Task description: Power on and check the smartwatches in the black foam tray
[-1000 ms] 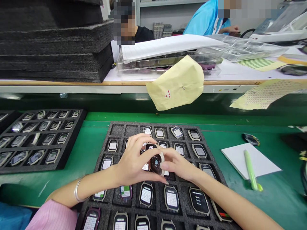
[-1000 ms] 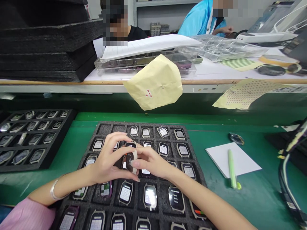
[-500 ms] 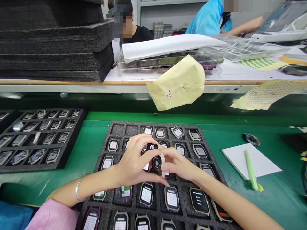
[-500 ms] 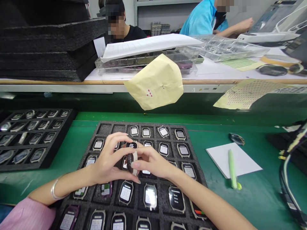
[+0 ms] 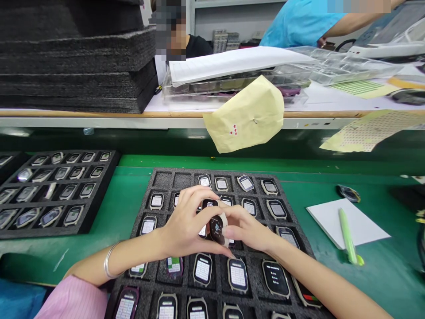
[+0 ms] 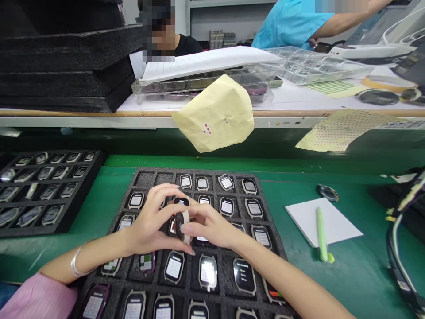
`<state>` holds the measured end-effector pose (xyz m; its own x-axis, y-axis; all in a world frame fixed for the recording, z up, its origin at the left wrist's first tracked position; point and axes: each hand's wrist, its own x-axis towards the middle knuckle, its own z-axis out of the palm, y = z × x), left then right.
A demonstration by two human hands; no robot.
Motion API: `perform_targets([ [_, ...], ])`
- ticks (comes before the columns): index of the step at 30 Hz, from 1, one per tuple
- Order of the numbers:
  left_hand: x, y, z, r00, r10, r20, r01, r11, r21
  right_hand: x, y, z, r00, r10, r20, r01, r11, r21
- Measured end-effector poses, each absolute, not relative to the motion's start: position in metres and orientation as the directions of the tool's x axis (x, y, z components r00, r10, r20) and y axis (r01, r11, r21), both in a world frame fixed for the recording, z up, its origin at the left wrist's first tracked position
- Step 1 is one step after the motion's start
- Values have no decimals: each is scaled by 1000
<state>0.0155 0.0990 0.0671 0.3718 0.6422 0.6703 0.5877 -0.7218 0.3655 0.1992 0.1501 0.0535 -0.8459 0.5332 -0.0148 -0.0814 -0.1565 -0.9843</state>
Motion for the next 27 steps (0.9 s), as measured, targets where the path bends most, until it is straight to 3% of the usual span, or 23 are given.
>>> perform_targets([
  [3,12,100,67,368,648,666,529,-736,423,199,151,50,-839,543,-22,-89,-177,-980],
  [5,8,101,68,334,693,639,453,-713,535,199,152,47,-830,557,4,-123,-176,-977],
  [9,-3,104,75,167,880,444,192,-471,861,200,155,45,-810,581,84,-178,-107,-978],
  [11,-9,106,80,75,940,334,42,-338,940,202,156,46,-803,586,106,-193,-88,-977],
  [14,-17,109,85,26,976,218,-63,-216,974,203,158,47,-781,614,109,-213,-98,-972],
  [20,-19,112,77,107,994,-29,-200,50,979,203,160,48,-732,679,50,-209,-154,-966],
  [27,-11,110,74,170,974,-148,-357,200,912,203,162,48,-667,745,3,-196,-171,-966],
])
